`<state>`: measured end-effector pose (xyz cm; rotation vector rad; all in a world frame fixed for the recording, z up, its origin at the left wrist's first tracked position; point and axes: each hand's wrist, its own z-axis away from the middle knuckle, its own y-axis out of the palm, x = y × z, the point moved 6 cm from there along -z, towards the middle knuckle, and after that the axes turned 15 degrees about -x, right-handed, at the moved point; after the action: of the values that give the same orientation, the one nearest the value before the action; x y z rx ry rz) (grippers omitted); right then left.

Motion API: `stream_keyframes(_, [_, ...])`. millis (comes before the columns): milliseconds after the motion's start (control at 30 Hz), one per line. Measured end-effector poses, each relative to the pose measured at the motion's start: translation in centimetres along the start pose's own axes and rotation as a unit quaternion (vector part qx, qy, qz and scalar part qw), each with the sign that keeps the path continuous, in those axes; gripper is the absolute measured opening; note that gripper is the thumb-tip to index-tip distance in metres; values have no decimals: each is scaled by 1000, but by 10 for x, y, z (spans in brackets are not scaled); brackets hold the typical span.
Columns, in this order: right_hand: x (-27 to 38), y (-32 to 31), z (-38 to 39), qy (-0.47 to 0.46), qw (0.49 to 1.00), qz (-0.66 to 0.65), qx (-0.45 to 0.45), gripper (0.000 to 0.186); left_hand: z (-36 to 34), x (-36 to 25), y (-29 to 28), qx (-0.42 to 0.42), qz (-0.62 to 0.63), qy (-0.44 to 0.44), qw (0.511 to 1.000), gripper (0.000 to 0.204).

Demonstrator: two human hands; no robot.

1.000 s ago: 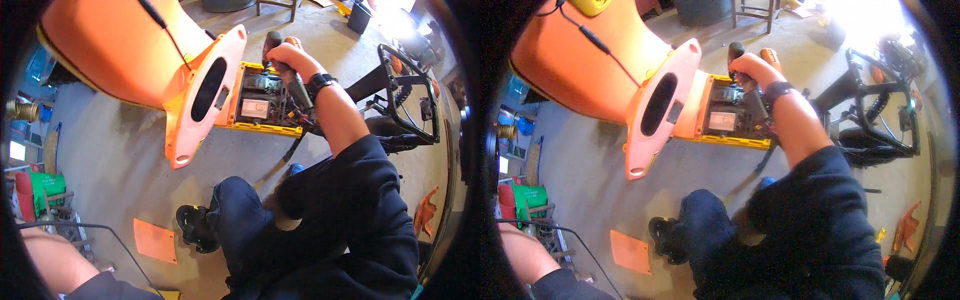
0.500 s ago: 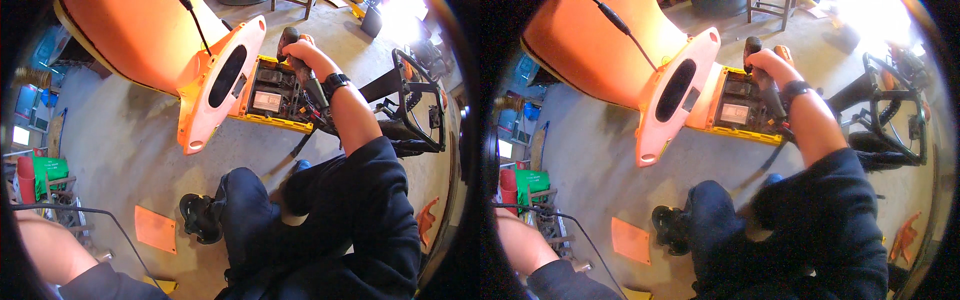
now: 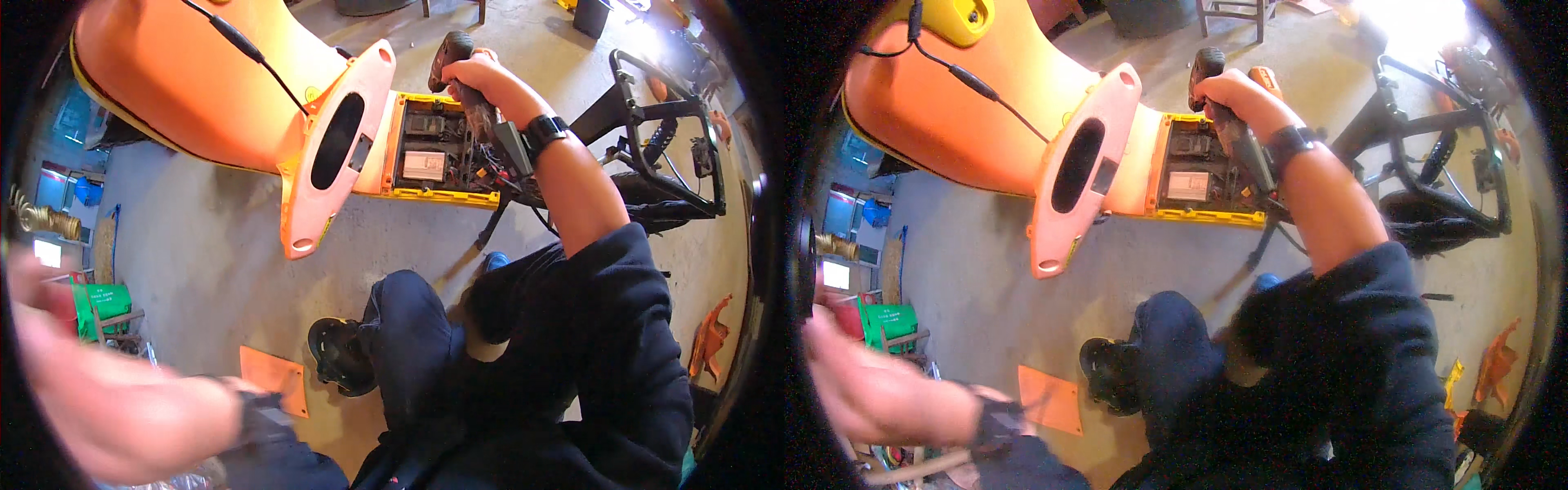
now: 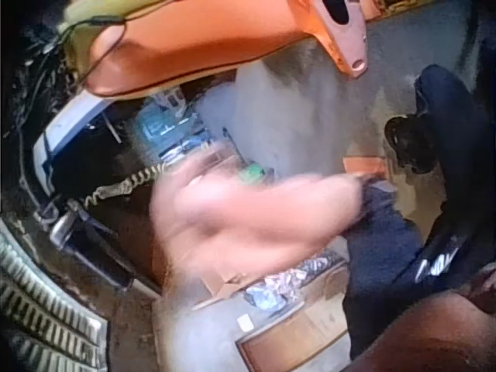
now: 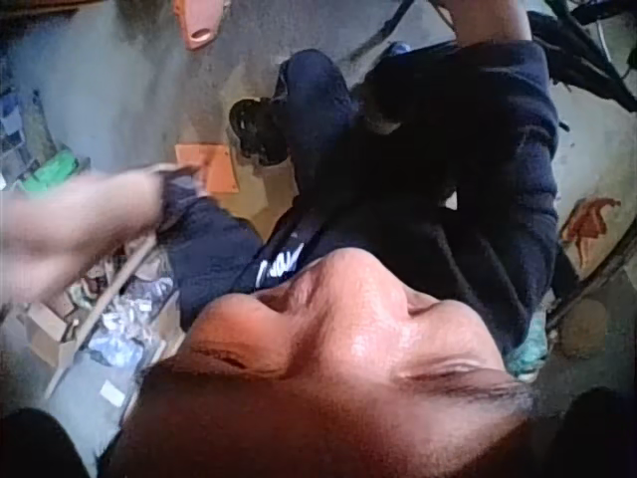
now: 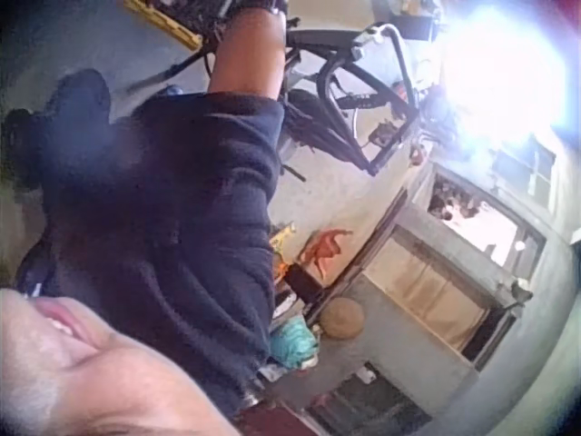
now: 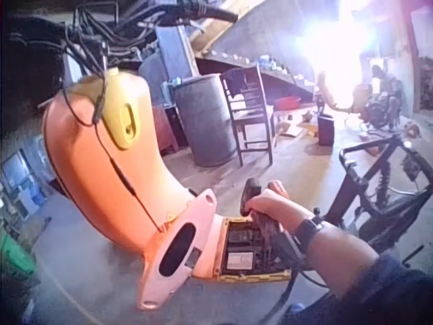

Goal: Removing and adjusting the fairing components of a motorcycle using a power drill.

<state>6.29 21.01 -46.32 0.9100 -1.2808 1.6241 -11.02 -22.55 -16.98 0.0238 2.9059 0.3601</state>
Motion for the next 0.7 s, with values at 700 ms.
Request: stream_keyframes(700, [-2, -97, 243, -25, 985, 83, -152, 67, 542, 63, 346, 650, -80, -33, 755, 41])
